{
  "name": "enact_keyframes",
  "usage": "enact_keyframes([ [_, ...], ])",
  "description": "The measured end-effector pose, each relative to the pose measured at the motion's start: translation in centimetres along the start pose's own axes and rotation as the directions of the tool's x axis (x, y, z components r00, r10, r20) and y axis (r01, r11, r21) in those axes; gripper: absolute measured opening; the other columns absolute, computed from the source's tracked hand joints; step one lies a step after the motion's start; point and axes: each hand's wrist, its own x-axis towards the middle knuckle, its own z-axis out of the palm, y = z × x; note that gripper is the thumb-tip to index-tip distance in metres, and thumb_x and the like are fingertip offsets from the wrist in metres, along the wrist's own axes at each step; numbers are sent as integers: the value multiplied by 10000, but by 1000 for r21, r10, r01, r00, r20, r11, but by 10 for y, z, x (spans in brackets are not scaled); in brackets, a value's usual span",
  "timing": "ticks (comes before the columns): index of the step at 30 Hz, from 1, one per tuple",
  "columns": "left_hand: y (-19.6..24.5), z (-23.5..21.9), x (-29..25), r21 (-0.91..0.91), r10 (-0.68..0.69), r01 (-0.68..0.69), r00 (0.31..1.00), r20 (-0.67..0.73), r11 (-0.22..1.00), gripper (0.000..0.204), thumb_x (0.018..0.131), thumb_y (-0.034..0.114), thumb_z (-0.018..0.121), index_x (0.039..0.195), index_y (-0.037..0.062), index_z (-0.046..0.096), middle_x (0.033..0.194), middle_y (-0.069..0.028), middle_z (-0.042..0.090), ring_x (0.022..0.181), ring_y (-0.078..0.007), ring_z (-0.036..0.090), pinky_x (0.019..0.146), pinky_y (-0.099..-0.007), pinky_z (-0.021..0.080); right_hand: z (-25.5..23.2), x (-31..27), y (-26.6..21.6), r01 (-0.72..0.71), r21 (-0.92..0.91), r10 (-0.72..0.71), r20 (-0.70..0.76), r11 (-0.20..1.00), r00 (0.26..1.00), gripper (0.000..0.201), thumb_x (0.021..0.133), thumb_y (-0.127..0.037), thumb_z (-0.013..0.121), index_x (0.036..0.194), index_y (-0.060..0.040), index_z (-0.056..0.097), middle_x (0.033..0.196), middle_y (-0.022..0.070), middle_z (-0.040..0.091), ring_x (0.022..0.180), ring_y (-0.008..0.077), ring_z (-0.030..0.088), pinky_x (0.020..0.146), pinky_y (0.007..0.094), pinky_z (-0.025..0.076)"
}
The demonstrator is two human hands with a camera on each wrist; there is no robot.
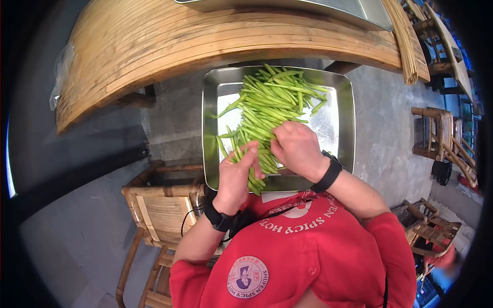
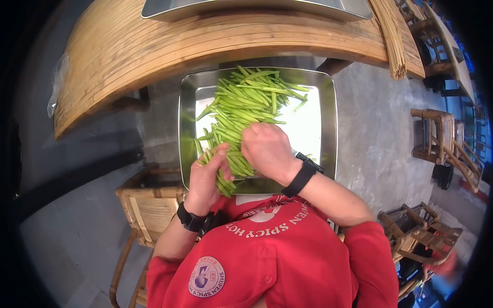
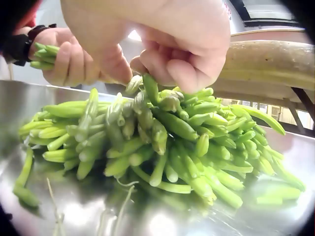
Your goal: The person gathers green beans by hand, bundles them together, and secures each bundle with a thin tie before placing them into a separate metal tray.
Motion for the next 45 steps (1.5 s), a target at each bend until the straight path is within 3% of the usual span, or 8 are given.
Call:
enact_keyframes([
  [10,-4,23,18,138,187,-190,982,37,972,236,844,164,671,987,-13,609,659,10,558,512,-54,470,464,-205,376,-14,-11,-9,-35,90,28,72,995,997,161,694,-100,677,814,-45,585,726,112,551,687,313,567,588,378,472],
  [15,30,17,-2,607,-91,-75,967,239,791,151,840,158,669,903,23,649,677,21,576,530,-27,461,489,-188,383,-54,-3,-2,100,277,-88,-54,956,995,253,736,-57,649,986,-60,611,829,80,601,733,283,585,614,356,491],
  [19,17,4,-7,615,35,-400,855,518,680,232,832,139,662,1004,-14,634,734,-18,614,636,-60,528,580,-228,451,-56,-19,18,280,316,-333,127,907,934,254,722,-34,661,971,-60,623,833,67,607,735,249,598,601,331,492],
  [25,8,4,-13,638,56,-483,821,568,599,215,837,109,640,1026,6,643,790,-61,656,669,-82,559,615,-244,470,-48,-38,16,290,372,-352,110,882,929,171,708,-88,664,866,-58,606,712,57,527,622,237,568,520,339,468],
  [35,2,30,-18,472,-6,-96,978,211,877,204,881,129,599,1028,-5,644,773,-22,662,667,-38,543,581,-193,443,-37,-32,2,40,498,34,-139,866,990,100,753,11,618,851,-8,619,698,98,579,568,232,562,502,310,441],
  [38,9,20,-13,466,34,-217,929,369,858,190,887,123,587,1030,13,645,747,-8,646,608,-31,517,529,-188,424,-45,-32,12,26,634,-4,-36,773,999,101,779,-2,612,879,-7,622,709,92,582,568,206,550,508,289,431],
  [40,23,22,-16,563,-172,-111,888,426,819,173,890,121,580,1012,19,647,707,4,619,582,-34,505,512,-196,419,-53,-32,19,-103,730,-78,210,676,974,80,810,-56,604,877,-18,625,731,101,589,658,243,570,598,322,455],
  [45,27,18,-15,594,-299,-69,814,498,802,156,894,108,567,992,18,649,675,7,592,591,-45,521,539,-204,429,-64,-33,24,-165,779,-160,322,605,933,88,839,-26,573,906,-17,629,723,62,575,609,165,549,553,283,434],
])
